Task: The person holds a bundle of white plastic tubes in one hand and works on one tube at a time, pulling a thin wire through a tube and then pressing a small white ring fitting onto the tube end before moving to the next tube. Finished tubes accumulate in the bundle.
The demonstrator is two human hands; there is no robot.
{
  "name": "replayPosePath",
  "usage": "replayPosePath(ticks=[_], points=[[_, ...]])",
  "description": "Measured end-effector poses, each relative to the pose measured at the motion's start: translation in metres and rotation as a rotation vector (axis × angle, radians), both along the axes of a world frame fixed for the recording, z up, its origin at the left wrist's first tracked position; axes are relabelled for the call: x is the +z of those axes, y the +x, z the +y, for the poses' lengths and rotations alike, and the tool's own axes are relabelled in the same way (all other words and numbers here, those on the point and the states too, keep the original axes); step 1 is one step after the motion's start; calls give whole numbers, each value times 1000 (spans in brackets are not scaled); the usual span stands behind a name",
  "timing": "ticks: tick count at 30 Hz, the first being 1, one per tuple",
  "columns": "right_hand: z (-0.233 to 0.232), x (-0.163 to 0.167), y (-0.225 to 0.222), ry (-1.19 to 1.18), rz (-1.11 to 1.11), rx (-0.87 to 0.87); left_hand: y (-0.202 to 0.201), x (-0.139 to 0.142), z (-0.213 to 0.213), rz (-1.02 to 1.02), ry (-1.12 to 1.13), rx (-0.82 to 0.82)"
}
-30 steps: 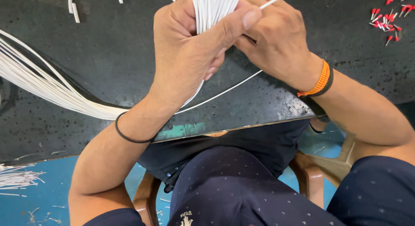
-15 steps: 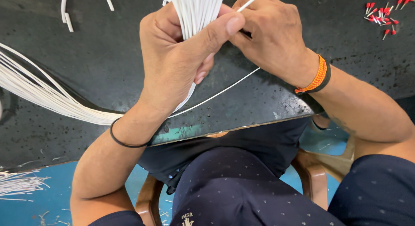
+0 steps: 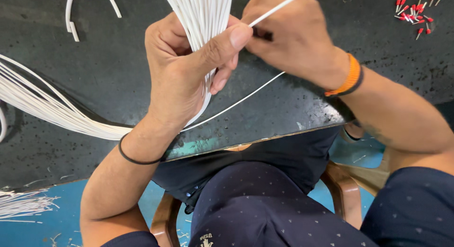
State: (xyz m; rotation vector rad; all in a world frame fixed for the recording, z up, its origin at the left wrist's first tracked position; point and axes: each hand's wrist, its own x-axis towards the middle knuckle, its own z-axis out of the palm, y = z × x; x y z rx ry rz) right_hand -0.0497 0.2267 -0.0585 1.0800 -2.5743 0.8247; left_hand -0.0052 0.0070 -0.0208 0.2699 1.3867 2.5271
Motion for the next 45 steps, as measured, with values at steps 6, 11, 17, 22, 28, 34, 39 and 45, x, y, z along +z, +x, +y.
replayPosePath(ticks=[6, 11, 17, 22, 28, 34, 39, 45], points=[[27, 55, 19, -565, -667, -160, 2, 5, -5, -38, 67, 23], [33, 59, 24, -695, -650, -32, 2, 7, -6, -46, 74, 14], [38, 55, 27, -819, -665, 12, 1, 8, -8, -40, 90, 45], [46, 48, 31, -799, -647, 25, 1, 8, -8, -28, 91, 48], [50, 43, 30, -758, -604, 55, 2, 8, -9, -15, 81, 47], [46, 44, 30, -792, -624, -56, 2, 9, -11, -24, 89, 27], [55, 40, 30, -791, -617, -50, 3, 10, -11, -63, 84, 45], [72, 28, 37, -828, -568, 55, 5, 12, -12, -60, 86, 26]])
